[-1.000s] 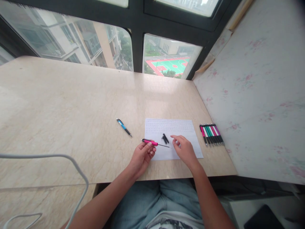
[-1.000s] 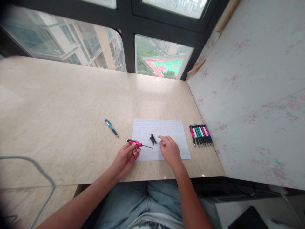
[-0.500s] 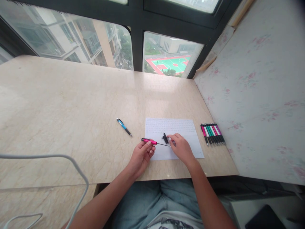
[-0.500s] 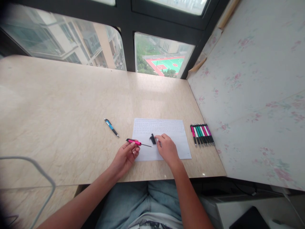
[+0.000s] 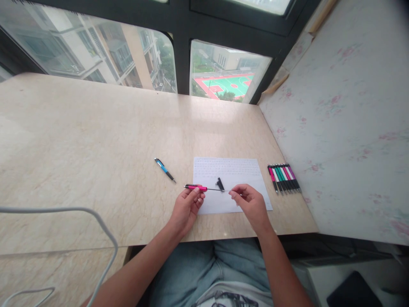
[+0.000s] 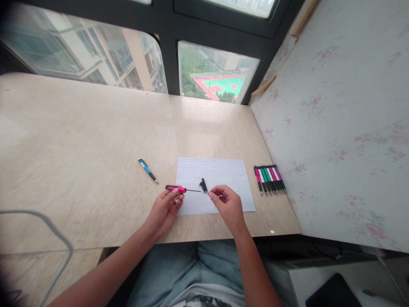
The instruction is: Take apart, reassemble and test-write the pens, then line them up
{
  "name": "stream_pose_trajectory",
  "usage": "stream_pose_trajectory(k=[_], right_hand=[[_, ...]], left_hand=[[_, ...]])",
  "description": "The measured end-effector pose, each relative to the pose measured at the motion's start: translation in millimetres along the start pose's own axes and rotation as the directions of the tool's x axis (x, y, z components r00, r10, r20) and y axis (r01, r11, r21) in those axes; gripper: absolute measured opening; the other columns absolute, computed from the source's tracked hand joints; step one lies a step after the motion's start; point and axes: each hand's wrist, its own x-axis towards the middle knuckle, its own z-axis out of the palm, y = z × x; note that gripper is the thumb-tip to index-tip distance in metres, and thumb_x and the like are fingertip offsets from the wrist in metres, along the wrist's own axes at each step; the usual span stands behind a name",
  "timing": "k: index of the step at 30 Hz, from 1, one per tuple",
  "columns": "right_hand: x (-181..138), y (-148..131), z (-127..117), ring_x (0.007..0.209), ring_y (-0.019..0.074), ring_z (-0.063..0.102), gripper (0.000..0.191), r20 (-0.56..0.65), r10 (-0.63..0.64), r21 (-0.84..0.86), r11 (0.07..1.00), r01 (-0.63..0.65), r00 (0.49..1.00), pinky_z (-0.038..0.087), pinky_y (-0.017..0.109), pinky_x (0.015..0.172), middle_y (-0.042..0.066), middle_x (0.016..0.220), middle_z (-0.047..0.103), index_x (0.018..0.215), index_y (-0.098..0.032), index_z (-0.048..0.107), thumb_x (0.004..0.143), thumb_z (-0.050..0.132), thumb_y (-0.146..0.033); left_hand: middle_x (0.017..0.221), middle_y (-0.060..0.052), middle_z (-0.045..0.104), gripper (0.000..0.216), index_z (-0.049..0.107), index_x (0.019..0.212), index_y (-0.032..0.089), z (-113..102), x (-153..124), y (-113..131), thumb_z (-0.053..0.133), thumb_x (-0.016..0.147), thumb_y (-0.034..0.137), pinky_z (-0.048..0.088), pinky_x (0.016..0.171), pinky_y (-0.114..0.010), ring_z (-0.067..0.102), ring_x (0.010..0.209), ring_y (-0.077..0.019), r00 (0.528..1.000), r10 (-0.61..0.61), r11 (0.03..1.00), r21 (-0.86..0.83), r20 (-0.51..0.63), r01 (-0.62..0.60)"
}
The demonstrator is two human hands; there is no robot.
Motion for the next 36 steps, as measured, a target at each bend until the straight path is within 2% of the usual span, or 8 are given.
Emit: stream_pose_trajectory(k=[4, 15, 30, 34, 36], right_hand=[[-4.4, -6.6, 2.7, 0.064, 0.0154, 0.061, 0.02, -0.02, -0.01, 0.047, 0.999, 0.011, 1.0, 0.05, 0.027, 0.056, 0.003, 0.075, 0.068, 0.083, -0.019, 0.066, 0.078, 0.071, -0.038], [-3.6, -4.2, 8.3, 0.074, 0.0186, 0.065, 0.021, -0.001, -0.048, 0.012, 0.999, 0.048, 0.999, 0.055, 0.031, 0.068, 0.005, 0.08, 0.069, 0.084, -0.019, 0.066, 0.079, 0.069, -0.039], [-5.3, -9.8, 24.1, 0.07, 0.0173, 0.064, 0.017, 0.038, -0.107, -0.128, 0.985, 0.112, 0.993, 0.054, 0.029, 0.064, 0.005, 0.081, 0.07, 0.084, -0.019, 0.068, 0.081, 0.065, -0.035], [-4.5, -4.8, 19.9, 0.074, 0.0181, 0.066, 0.022, 0.087, -0.139, -0.139, 0.979, 0.15, 0.986, 0.054, 0.028, 0.061, 0.007, 0.089, 0.071, 0.098, -0.019, 0.066, 0.081, 0.065, -0.033], [-2.8, 1.0, 15.5, 0.074, 0.018, 0.066, 0.028, 0.12, -0.143, -0.195, 0.967, 0.164, 0.982, 0.052, 0.027, 0.057, 0.007, 0.092, 0.071, 0.106, -0.019, 0.064, 0.081, 0.063, -0.03]], left_hand=[[0.079, -0.005, 0.068, 0.016, 0.069, 0.085, 0.009, 0.3, -0.3, 0.1, 0.078, 0.073, 0.016, 0.051, 0.057, -0.012, 0.059, 0.065, -0.0062, 1.0, 0.001, 1.0, -0.003, -0.005, -0.001], [0.08, -0.006, 0.069, 0.017, 0.069, 0.086, 0.009, 1.9, -2.2, 2.5, 0.077, 0.073, 0.014, 0.051, 0.058, -0.013, 0.06, 0.064, -0.0065, 1.0, -0.014, 1.0, -0.011, 0.013, 0.014], [0.082, -0.007, 0.07, 0.023, 0.069, 0.09, 0.008, 2.6, -4.9, 0.9, 0.08, 0.071, 0.016, 0.051, 0.06, -0.013, 0.061, 0.065, -0.0069, 0.999, -0.031, 0.999, 0.01, 0.03, 0.03], [0.081, -0.006, 0.07, 0.022, 0.069, 0.088, 0.01, 1.9, -3.5, 0.5, 0.081, 0.07, 0.017, 0.05, 0.059, -0.013, 0.06, 0.065, -0.0065, 1.0, -0.019, 1.0, 0.012, 0.024, 0.019], [0.08, -0.005, 0.069, 0.021, 0.069, 0.086, 0.01, 1.7, -2.6, 0.6, 0.08, 0.071, 0.018, 0.05, 0.059, -0.013, 0.059, 0.064, -0.0062, 1.0, -0.007, 1.0, 0.005, 0.016, 0.007]])
